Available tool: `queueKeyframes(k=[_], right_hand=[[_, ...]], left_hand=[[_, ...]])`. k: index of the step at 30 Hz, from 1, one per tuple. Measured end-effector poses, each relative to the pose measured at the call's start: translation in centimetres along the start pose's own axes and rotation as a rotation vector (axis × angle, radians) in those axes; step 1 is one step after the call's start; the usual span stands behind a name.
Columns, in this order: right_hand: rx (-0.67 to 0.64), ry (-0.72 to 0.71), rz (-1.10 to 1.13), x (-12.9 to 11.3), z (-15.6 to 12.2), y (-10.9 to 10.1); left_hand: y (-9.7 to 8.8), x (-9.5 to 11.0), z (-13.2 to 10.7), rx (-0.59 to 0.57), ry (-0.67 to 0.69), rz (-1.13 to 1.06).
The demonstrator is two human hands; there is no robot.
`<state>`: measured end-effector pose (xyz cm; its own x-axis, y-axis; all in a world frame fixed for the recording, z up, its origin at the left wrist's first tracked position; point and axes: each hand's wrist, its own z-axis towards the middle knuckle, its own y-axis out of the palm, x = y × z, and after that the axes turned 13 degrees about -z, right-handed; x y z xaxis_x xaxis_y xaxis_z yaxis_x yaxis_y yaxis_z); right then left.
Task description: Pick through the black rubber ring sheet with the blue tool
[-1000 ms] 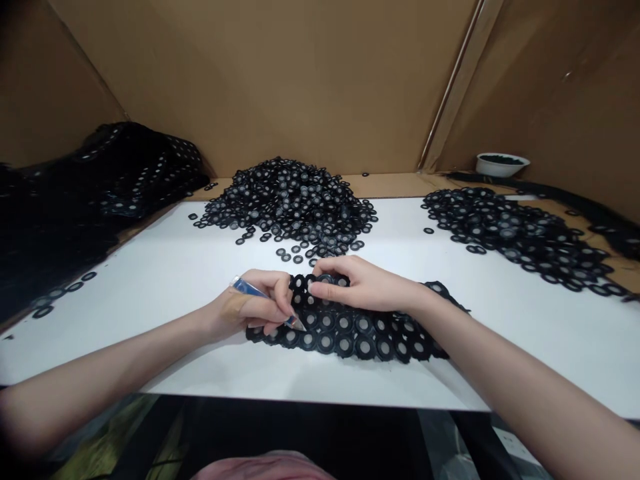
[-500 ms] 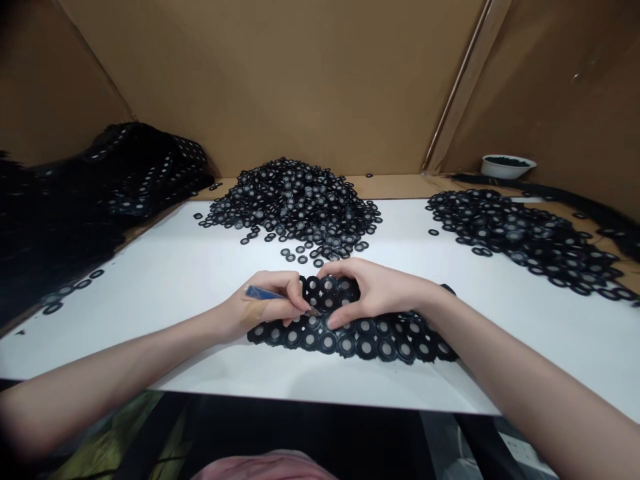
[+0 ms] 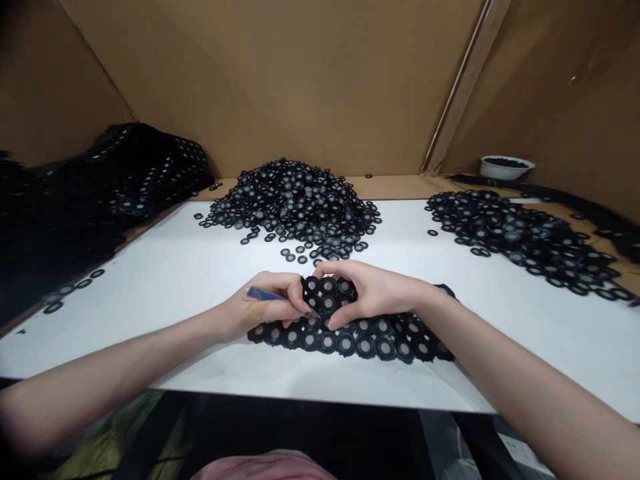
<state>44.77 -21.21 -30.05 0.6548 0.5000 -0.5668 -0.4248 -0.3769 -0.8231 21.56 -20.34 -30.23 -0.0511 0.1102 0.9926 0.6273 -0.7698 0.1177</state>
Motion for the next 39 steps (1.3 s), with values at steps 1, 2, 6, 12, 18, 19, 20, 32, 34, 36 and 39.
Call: queueKeyframes(k=[1, 2, 6, 12, 18, 19, 20, 32, 34, 36, 39], right_hand=[[0.006, 0.004, -0.003, -0.1, 0.0, -0.1], [0.008, 0.002, -0.008, -0.3, 0.0, -0.2], [0.055, -0.019, -0.033, -1.0, 0.4, 0.1], [0.263, 0.012, -0.098, -1.2, 1.5, 2.0], [0.334, 0.001, -0.178, -0.7, 1.9, 2.7], [0.335, -0.002, -0.176, -0.7, 1.9, 2.8], [0.338, -0.003, -0.173, -0.7, 2.0, 2.8], [0.365, -0.019, -0.185, -0.6, 2.4, 3.1], [0.362, -0.025, -0.191, -0.6, 2.4, 3.1], [0.360, -0.024, -0.198, -0.7, 2.4, 3.1], [0.361, -0.038, -0.194, -0.7, 2.4, 3.2]], left_hand=[[-0.1, 0.0, 0.1, 0.022, 0.009, -0.018], [-0.2, 0.1, 0.2, 0.050, 0.023, -0.029], [-1.0, 0.0, 0.6, 0.165, 0.113, -0.016], [-1.8, -0.2, 1.1, 0.249, 0.140, 0.005], [-1.9, -0.5, 1.0, 0.196, 0.189, 0.078], [-1.9, -0.5, 1.0, 0.194, 0.193, 0.081], [-1.8, -0.4, 1.0, 0.198, 0.197, 0.084], [-2.0, -0.4, 1.2, 0.183, 0.212, 0.119], [-2.2, -0.5, 1.2, 0.165, 0.209, 0.132], [-2.2, -0.5, 1.2, 0.143, 0.210, 0.159], [-2.2, -0.4, 1.4, 0.105, 0.207, 0.202]])
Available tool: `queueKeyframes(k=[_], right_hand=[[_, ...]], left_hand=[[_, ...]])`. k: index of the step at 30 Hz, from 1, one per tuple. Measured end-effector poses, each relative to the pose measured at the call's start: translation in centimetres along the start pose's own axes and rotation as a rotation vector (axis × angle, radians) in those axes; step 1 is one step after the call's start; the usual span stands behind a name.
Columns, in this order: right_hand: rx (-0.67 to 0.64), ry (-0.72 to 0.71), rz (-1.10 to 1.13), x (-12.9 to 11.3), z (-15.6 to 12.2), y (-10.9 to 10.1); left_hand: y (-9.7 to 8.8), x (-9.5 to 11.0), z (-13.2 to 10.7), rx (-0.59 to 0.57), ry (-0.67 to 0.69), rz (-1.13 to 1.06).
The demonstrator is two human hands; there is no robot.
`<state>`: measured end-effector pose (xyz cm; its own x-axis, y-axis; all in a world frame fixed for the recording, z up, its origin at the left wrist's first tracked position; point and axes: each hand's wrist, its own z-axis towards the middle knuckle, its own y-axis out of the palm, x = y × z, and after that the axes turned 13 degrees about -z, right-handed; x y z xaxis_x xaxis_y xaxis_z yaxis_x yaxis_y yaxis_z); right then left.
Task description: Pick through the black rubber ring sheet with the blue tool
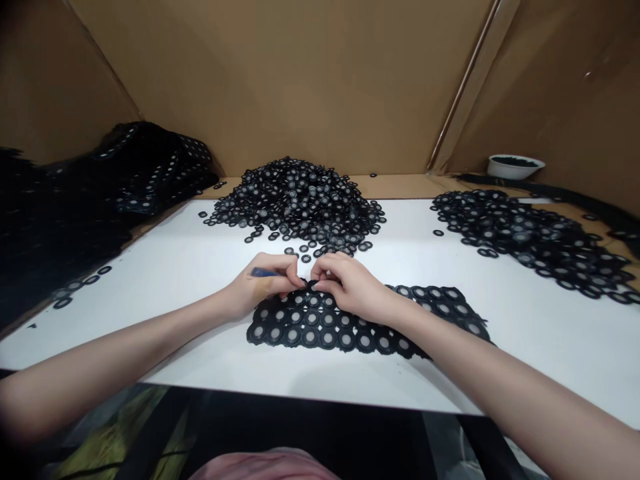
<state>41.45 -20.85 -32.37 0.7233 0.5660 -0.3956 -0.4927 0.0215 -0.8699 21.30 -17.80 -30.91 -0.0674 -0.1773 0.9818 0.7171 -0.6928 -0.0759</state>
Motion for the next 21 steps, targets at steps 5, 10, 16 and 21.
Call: queueKeyframes(k=[5, 10, 16, 21], right_hand=[[0.006, -0.004, 0.009, 0.1, 0.1, 0.1], [-0.016, 0.025, 0.059, -0.1, -0.1, -0.3], [-0.095, 0.089, 0.224, -0.5, -0.2, -1.0], [-0.136, 0.057, 0.372, -0.1, -0.5, -1.1]], left_hand=[[0.1, 0.1, 0.1, -0.039, -0.014, 0.031], [-0.1, -0.3, -0.2, 0.036, -0.031, -0.009], [-0.3, -0.3, -0.3, 0.092, -0.033, -0.137], [-0.1, 0.1, -0.4, 0.108, -0.049, -0.154]])
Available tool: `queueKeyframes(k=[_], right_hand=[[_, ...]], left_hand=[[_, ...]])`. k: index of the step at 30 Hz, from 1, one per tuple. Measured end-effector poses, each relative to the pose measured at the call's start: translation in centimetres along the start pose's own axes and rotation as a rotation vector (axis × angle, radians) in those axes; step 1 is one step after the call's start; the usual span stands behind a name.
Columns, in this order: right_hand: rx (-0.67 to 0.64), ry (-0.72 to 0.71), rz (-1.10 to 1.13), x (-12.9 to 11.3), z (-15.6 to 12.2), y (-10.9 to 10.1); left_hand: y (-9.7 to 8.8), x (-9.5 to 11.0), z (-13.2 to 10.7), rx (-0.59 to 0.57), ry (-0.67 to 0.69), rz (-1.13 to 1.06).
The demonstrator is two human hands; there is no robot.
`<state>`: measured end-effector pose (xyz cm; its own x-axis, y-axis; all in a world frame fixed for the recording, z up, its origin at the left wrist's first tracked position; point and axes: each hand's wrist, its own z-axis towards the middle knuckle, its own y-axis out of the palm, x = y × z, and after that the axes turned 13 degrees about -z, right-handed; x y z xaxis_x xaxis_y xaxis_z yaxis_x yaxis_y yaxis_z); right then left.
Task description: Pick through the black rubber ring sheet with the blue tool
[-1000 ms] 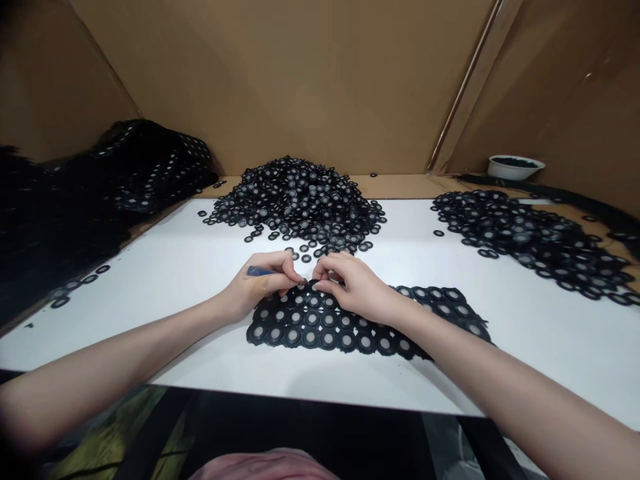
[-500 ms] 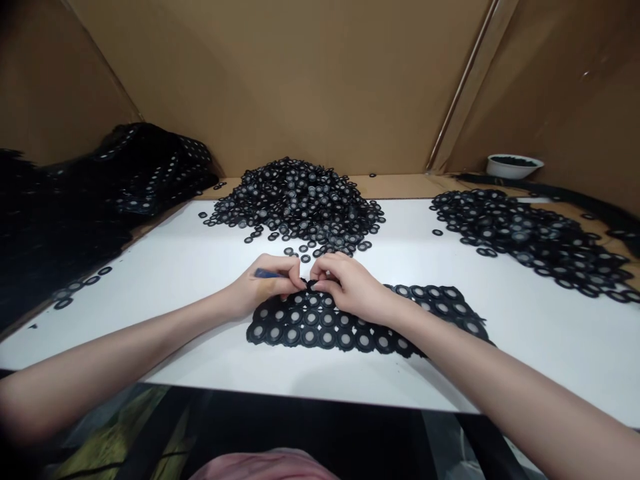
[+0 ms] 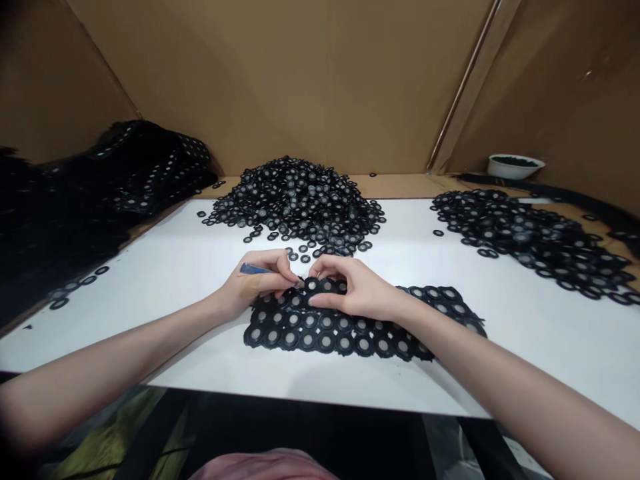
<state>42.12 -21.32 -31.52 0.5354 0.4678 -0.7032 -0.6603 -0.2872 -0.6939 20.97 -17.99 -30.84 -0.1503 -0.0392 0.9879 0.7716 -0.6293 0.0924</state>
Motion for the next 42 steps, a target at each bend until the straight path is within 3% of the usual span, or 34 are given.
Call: queueKeyframes(k=[13, 17, 22, 29, 37, 42], right_hand=[[-0.100, 0.018, 0.047, 0.26, 0.01, -0.67], [-0.094, -0.044, 0.015, 0.18, -0.03, -0.69], [-0.113, 0.016, -0.004, 0.08, -0.03, -0.80], [-0.105, -0.075, -0.019, 0.15, -0.07, -0.80], [-0.125, 0.015, -0.012, 0.12, -0.08, -0.92], [-0.116, -0.059, -0.006, 0.25, -0.07, -0.90]], left_hand=[[0.01, -0.06, -0.20, 0.004, -0.001, -0.017], [0.05, 0.00, -0.18, 0.004, -0.005, -0.006], [-0.03, -0.07, -0.18, -0.001, -0.006, -0.009], [0.00, 0.00, -0.20, 0.007, -0.029, 0.007], [-0.02, -0.03, -0.13, -0.011, -0.013, -0.002], [-0.13, -0.16, -0.16, -0.015, -0.014, -0.002]])
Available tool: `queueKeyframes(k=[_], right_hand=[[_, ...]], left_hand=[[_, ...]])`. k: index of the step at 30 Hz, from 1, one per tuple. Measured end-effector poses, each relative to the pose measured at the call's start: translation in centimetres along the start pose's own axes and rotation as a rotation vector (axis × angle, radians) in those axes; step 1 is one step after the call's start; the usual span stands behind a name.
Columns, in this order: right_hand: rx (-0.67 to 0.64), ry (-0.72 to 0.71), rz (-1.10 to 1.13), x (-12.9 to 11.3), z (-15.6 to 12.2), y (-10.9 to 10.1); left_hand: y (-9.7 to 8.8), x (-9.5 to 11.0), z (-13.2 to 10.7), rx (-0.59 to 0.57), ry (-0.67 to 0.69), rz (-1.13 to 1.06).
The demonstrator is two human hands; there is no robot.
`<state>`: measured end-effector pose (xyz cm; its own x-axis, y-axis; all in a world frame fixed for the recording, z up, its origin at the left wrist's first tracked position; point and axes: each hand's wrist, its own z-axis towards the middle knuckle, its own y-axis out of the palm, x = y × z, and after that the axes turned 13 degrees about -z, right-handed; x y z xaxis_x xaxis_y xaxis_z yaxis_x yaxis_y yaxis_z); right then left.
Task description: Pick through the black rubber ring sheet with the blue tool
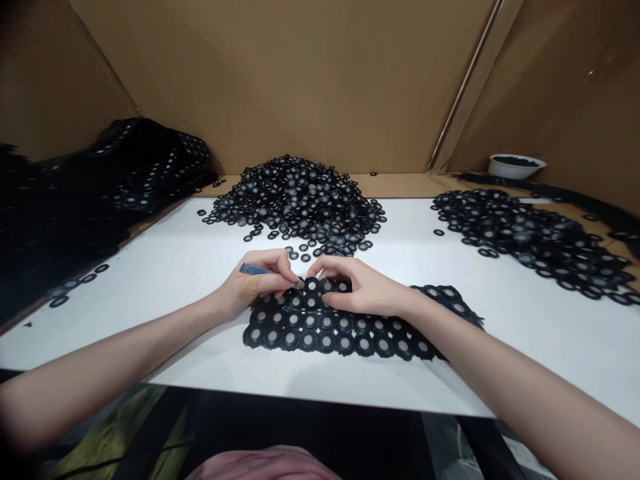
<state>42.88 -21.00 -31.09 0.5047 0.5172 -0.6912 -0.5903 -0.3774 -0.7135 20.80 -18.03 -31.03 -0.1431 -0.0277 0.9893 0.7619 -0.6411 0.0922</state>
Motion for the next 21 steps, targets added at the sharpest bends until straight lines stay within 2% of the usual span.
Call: queueKeyframes(k=[21], right_hand=[[0.011, -0.025, -0.040, -0.01, -0.16, 0.00]], left_hand=[[0.43, 0.38, -0.08, 0.032, -0.024, 0.001]])
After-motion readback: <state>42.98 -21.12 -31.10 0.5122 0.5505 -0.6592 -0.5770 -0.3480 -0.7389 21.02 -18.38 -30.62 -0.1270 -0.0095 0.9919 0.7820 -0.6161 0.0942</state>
